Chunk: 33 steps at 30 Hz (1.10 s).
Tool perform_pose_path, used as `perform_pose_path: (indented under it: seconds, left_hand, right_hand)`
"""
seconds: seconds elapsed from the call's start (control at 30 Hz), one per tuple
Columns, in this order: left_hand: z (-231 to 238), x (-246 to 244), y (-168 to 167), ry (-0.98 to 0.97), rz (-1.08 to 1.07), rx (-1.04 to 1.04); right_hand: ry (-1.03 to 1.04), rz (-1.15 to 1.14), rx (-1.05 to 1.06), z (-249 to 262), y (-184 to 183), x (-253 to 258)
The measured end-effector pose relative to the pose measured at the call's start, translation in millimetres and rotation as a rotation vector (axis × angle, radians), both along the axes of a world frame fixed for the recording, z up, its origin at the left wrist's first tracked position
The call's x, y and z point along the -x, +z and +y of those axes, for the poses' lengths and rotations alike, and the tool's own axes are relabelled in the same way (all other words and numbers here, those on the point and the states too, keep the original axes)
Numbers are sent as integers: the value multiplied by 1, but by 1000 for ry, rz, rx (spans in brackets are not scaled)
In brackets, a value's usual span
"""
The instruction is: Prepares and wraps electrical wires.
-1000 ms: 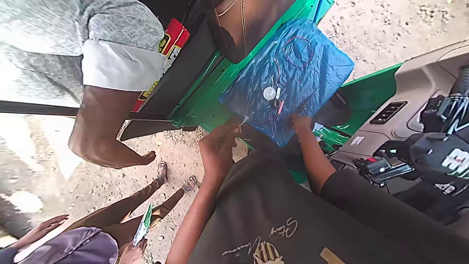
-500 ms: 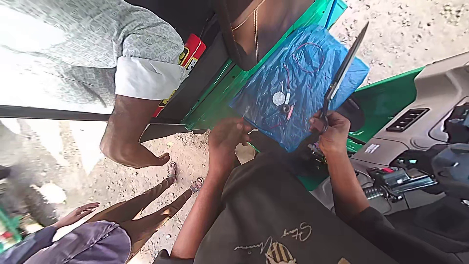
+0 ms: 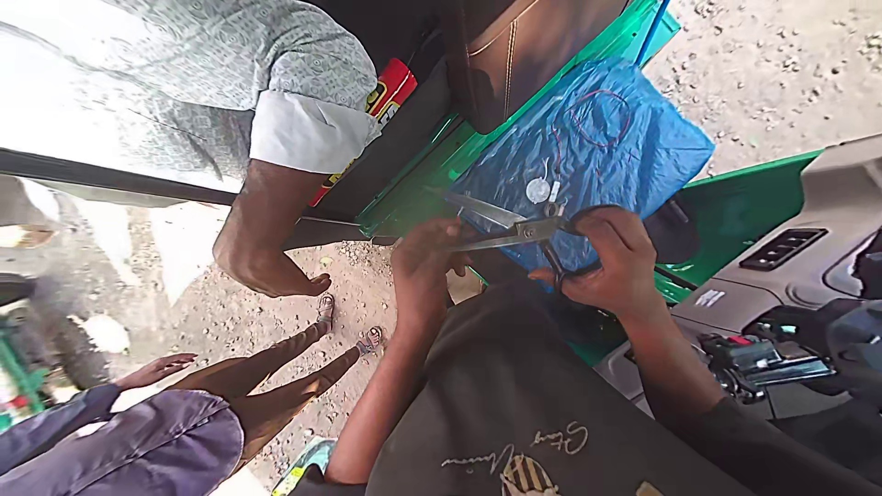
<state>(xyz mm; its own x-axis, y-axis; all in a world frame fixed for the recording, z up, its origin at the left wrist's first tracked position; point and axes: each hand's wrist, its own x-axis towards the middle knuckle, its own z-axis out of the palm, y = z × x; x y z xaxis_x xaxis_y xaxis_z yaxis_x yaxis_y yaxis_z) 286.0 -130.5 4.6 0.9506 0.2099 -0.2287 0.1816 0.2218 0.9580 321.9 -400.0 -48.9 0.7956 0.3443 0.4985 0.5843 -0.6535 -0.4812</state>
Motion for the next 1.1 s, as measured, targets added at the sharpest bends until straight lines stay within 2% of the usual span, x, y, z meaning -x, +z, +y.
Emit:
perform_pose_path:
  seconds: [0.43,1.1]
  left_hand:
    - [-3,11,1,-59,-72,65]
    - [-6,14,-1,-86,-72,95]
  right_hand:
    - [6,-41,68,6,-1,-3]
    - [-28,-139,10,12,-10,-1]
